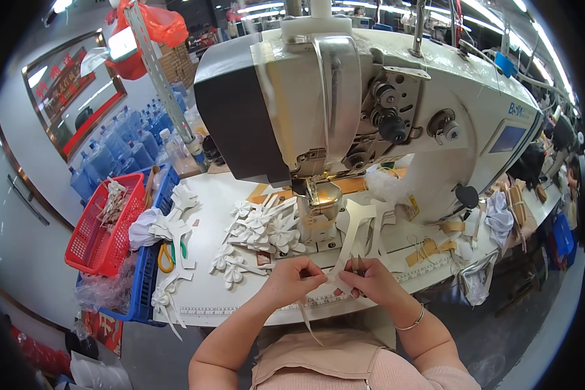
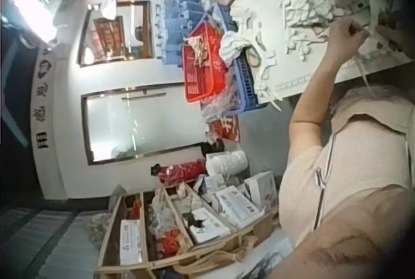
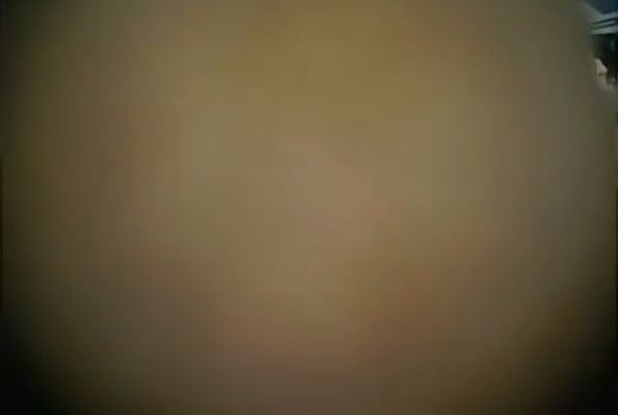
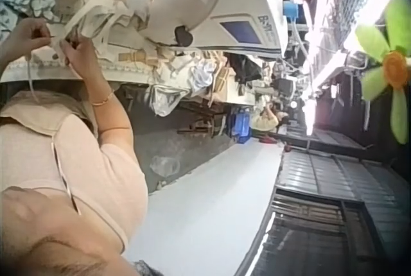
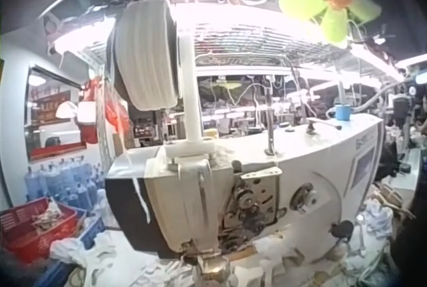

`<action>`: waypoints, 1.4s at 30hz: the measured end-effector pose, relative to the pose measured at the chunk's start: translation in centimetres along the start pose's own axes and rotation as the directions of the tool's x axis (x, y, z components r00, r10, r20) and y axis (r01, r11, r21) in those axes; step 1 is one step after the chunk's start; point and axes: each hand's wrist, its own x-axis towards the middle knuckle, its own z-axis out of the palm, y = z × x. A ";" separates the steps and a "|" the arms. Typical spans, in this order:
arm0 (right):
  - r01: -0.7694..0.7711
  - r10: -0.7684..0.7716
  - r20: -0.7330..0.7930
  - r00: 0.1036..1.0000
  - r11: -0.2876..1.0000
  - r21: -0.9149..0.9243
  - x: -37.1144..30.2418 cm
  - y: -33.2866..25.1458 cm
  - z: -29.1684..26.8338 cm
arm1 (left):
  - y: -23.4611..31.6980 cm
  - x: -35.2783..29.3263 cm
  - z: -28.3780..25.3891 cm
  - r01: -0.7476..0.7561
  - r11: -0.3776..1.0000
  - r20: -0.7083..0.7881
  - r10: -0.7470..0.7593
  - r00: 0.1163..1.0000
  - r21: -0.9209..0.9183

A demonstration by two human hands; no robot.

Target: Stitching together small white and brown shoe components using an industrial sewing machine.

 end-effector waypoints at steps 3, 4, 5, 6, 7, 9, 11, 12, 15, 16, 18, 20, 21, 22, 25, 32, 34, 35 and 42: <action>-0.002 0.002 0.005 1.000 1.000 -0.009 0.0 0.0 0.0 | 0.0 -0.1 0.0 0.000 1.000 -0.002 0.000 1.000 -0.020; -0.001 0.001 0.004 1.000 1.000 -0.010 0.0 0.1 0.0 | 0.1 -0.2 0.0 0.013 1.000 -0.005 -0.013 1.000 -0.020; 0.000 0.000 0.002 1.000 1.000 -0.008 0.1 0.3 0.0 | 0.3 -0.2 0.0 0.011 1.000 -0.005 -0.011 1.000 -0.020; 0.000 0.000 0.002 1.000 1.000 -0.007 0.1 0.4 0.0 | 0.4 -0.3 0.0 0.025 0.999 -0.001 -0.025 1.000 -0.022; 0.001 -0.001 0.001 1.000 1.000 -0.009 0.0 0.4 0.0 | 0.5 -0.3 0.0 0.040 0.999 0.003 -0.039 0.999 -0.025; 0.003 -0.003 -0.008 1.000 1.000 0.009 0.0 0.4 0.1 | 0.0 -0.2 0.2 0.017 1.000 -0.011 -0.017 1.000 -0.020; 0.014 -0.014 -0.013 1.000 1.000 0.013 -0.1 0.3 0.5 | -0.6 -0.1 0.2 -0.004 1.000 -0.027 0.004 1.000 -0.014; 0.023 -0.023 -0.023 0.999 1.000 0.017 -0.1 0.2 0.6 | -0.9 -0.1 0.3 -0.026 1.000 -0.031 0.026 0.999 -0.004; 0.043 -0.044 -0.021 0.999 0.998 -0.034 0.0 0.1 0.7 | -0.7 0.0 0.3 -0.022 1.000 -0.025 0.023 0.999 0.022; 0.045 -0.046 -0.023 0.999 0.998 -0.035 0.0 0.2 0.9 | -0.5 -0.1 0.3 0.005 0.999 -0.017 -0.005 1.000 0.037; 0.105 -0.099 -0.090 0.991 0.992 0.070 0.2 0.3 1.1 | 0.0 -0.4 0.3 -0.063 0.990 -0.025 0.066 0.997 0.125; 0.094 -0.086 -0.087 0.992 0.992 0.082 0.4 0.3 1.0 | -0.2 -0.3 0.1 -0.070 0.993 0.025 0.068 0.997 0.094; 0.115 -0.109 -0.070 0.992 0.990 0.084 0.6 0.4 0.9 | -0.3 -0.3 0.1 -0.060 0.996 0.057 0.064 0.996 -0.070; 0.128 -0.123 -0.069 0.990 0.989 0.077 0.9 0.0 0.8 | -0.1 -0.2 0.0 -0.044 0.972 0.090 0.067 0.994 -0.232; 0.045 -0.036 -0.096 0.995 0.995 0.088 1.9 -1.7 0.2 | 1.7 0.9 -1.0 -0.032 0.971 0.035 0.041 0.999 -0.237; 0.564 -0.912 -0.201 0.358 0.383 -0.731 7.6 -6.3 -0.8 | 5.2 6.7 -5.4 -0.080 0.918 -0.155 0.020 0.988 -0.389; 0.471 -0.956 -0.053 0.290 0.191 -0.862 8.7 -7.2 -0.6 | 5.6 7.4 -5.4 -0.089 0.902 -0.159 0.023 0.987 -0.423; 0.509 -0.916 -0.103 0.387 0.305 -0.805 9.7 -6.4 -0.7 | 5.7 7.7 -5.4 -0.090 0.885 -0.159 0.018 0.987 -0.458; 0.447 -0.829 -0.038 0.558 0.338 -0.828 10.1 -7.5 -0.6 | 4.7 8.9 -6.5 -0.027 0.854 -0.104 -0.031 0.994 -0.520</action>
